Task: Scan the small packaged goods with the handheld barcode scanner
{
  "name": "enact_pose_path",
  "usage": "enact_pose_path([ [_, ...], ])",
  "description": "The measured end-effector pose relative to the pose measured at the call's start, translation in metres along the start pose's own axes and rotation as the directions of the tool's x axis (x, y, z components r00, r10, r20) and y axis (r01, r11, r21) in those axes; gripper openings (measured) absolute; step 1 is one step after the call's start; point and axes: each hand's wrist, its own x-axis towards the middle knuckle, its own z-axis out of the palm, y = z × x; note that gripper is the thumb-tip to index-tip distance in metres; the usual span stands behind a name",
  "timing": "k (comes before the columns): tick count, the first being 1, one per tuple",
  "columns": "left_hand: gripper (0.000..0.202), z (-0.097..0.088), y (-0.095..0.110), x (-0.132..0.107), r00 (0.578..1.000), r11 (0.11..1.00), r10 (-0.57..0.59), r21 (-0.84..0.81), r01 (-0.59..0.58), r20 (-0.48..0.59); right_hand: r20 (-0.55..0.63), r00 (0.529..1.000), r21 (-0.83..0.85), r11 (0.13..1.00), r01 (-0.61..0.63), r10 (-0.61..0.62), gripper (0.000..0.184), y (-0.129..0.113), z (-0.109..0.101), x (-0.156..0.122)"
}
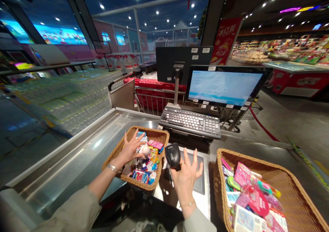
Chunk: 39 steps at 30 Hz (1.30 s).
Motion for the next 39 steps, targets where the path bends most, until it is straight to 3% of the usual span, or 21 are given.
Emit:
enact_pose_path([
  [12, 0.057, 0.011, 0.038, 0.021, 0.983, 0.99, -0.112, -0.1, 0.098, -0.145, 0.076, 0.997, -0.026, 0.999, 0.026, -0.024, 0.012, -0.003, -0.015, 0.004],
  [21, 0.056, 0.02, 0.05, 0.035, 0.945, 0.973, -0.046, -0.228, -0.031, -0.325, 0.095, 0.995, -0.012, 0.999, 0.034, -0.033, 0.013, -0.007, -0.028, 0.007],
  [32, 0.058, 0.022, 0.063, 0.047, 0.957, 0.966, -0.082, -0.258, 0.008, -0.278, 0.089, 0.991, 0.009, 0.995, 0.104, -0.104, 0.012, 0.006, -0.031, 0.005],
  [39, 0.054, 0.019, 0.07, 0.052, 0.962, 0.951, -0.089, -0.308, 0.005, -0.259, 0.075, 0.993, 0.023, 0.996, 0.086, -0.087, 0.013, 0.001, -0.041, 0.007],
])
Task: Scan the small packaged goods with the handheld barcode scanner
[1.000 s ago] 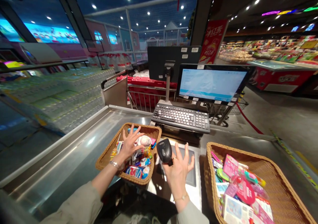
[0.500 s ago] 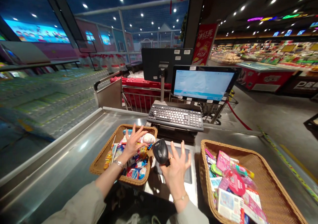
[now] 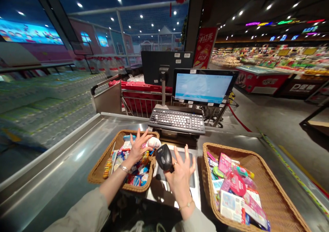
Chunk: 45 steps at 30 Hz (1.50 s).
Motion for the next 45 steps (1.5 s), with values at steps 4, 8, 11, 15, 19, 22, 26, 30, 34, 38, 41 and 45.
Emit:
enact_pose_path([
  [4, 0.055, 0.001, 0.002, 0.002, 1.0, 1.0, 0.001, 0.013, -0.001, 0.003, 0.007, 1.0, 0.005, 1.0, -0.009, 0.009, 0.014, -0.001, -0.003, 0.0],
  [8, 0.057, 0.003, 0.004, 0.003, 1.0, 0.999, 0.003, 0.033, -0.003, -0.003, 0.026, 1.0, 0.001, 1.0, -0.011, 0.011, 0.016, 0.001, -0.004, -0.001],
  [11, 0.057, 0.002, 0.005, 0.003, 1.0, 1.0, -0.001, 0.012, 0.001, 0.005, 0.036, 0.999, -0.003, 1.0, -0.008, 0.008, 0.017, 0.002, -0.005, -0.002],
  [15, 0.057, 0.001, 0.007, 0.003, 1.0, 1.0, -0.006, -0.015, 0.006, 0.014, 0.04, 0.999, -0.018, 1.0, 0.015, -0.014, 0.018, 0.004, -0.006, -0.004],
  [19, 0.055, 0.001, 0.007, 0.003, 1.0, 1.0, -0.012, -0.027, 0.013, 0.016, 0.035, 0.999, -0.031, 0.999, 0.028, -0.027, 0.02, 0.006, -0.005, -0.006],
  [22, 0.056, 0.002, 0.008, 0.003, 1.0, 0.999, -0.015, -0.036, 0.016, 0.016, 0.029, 0.999, -0.031, 0.999, 0.031, -0.031, 0.02, 0.007, -0.005, -0.007],
  [26, 0.055, 0.002, 0.01, 0.003, 1.0, 0.999, -0.012, -0.041, 0.012, 0.015, 0.017, 1.0, -0.025, 0.999, 0.026, -0.025, 0.02, 0.007, -0.005, -0.008],
  [30, 0.054, 0.002, 0.011, 0.004, 1.0, 0.999, -0.006, -0.046, 0.006, 0.003, 0.024, 0.999, -0.037, 0.999, 0.035, -0.034, 0.019, 0.01, -0.004, -0.01],
  [34, 0.054, 0.005, 0.011, 0.005, 1.0, 1.0, 0.003, -0.028, -0.004, -0.012, 0.022, 0.999, -0.047, 0.998, 0.031, -0.03, 0.02, 0.012, -0.005, -0.011],
  [38, 0.056, 0.009, 0.011, 0.007, 1.0, 1.0, 0.027, 0.003, -0.027, -0.016, 0.017, 1.0, -0.031, 0.999, 0.024, -0.024, 0.021, 0.01, -0.009, -0.01],
  [41, 0.058, 0.012, 0.011, 0.009, 0.999, 0.999, 0.045, 0.016, -0.045, -0.017, 0.022, 1.0, -0.017, 1.0, -0.005, 0.006, 0.019, 0.009, -0.013, -0.01],
  [45, 0.058, 0.013, 0.013, 0.012, 0.998, 0.999, 0.054, -0.004, -0.054, -0.016, 0.022, 1.0, -0.026, 1.0, 0.014, -0.014, 0.021, 0.012, -0.015, -0.012],
])
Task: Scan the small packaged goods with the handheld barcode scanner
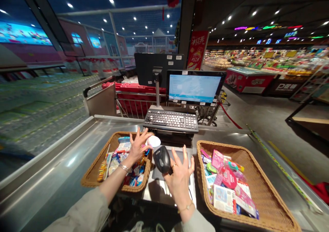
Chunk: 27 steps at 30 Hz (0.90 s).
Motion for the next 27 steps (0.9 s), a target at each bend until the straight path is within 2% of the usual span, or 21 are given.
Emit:
enact_pose_path([
  [10, 0.057, -0.002, 0.008, 0.006, 1.0, 1.0, 0.007, -0.03, -0.007, 0.004, -0.067, 0.998, -0.033, 0.999, -0.013, 0.011, 0.023, -0.004, -0.011, 0.0],
  [15, 0.056, -0.001, 0.016, 0.011, 0.999, 0.999, 0.044, -0.02, -0.044, -0.018, -0.079, 0.997, -0.068, 0.997, -0.029, 0.023, 0.027, 0.001, -0.015, -0.003],
  [27, 0.057, 0.011, 0.059, 0.033, 0.985, 0.985, 0.17, -0.005, -0.17, -0.029, -0.189, 0.97, -0.205, 0.96, -0.189, 0.151, 0.035, 0.022, -0.033, -0.021],
])
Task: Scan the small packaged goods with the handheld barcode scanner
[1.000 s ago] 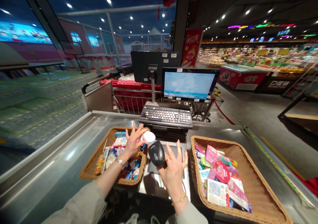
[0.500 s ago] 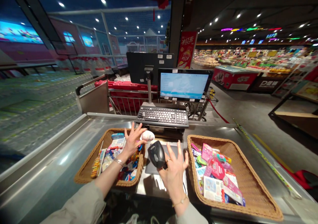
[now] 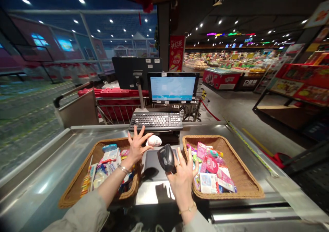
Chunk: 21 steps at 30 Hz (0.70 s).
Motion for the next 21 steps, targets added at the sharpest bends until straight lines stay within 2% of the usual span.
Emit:
enact_pose_path([
  [8, 0.057, 0.018, 0.023, 0.015, 0.996, 0.995, 0.088, -0.041, -0.088, -0.008, -0.075, 0.993, -0.055, 0.994, -0.09, 0.086, 0.036, 0.014, -0.012, -0.005],
  [15, 0.058, 0.028, 0.043, 0.024, 0.991, 0.986, 0.137, -0.094, -0.136, 0.002, -0.087, 0.987, -0.097, 0.985, -0.144, 0.136, 0.024, 0.027, -0.024, -0.01],
  [21, 0.058, 0.044, 0.059, 0.031, 0.983, 0.976, 0.18, -0.129, -0.175, 0.028, -0.14, 0.972, -0.148, 0.967, -0.209, 0.189, 0.027, 0.04, -0.035, -0.015],
])
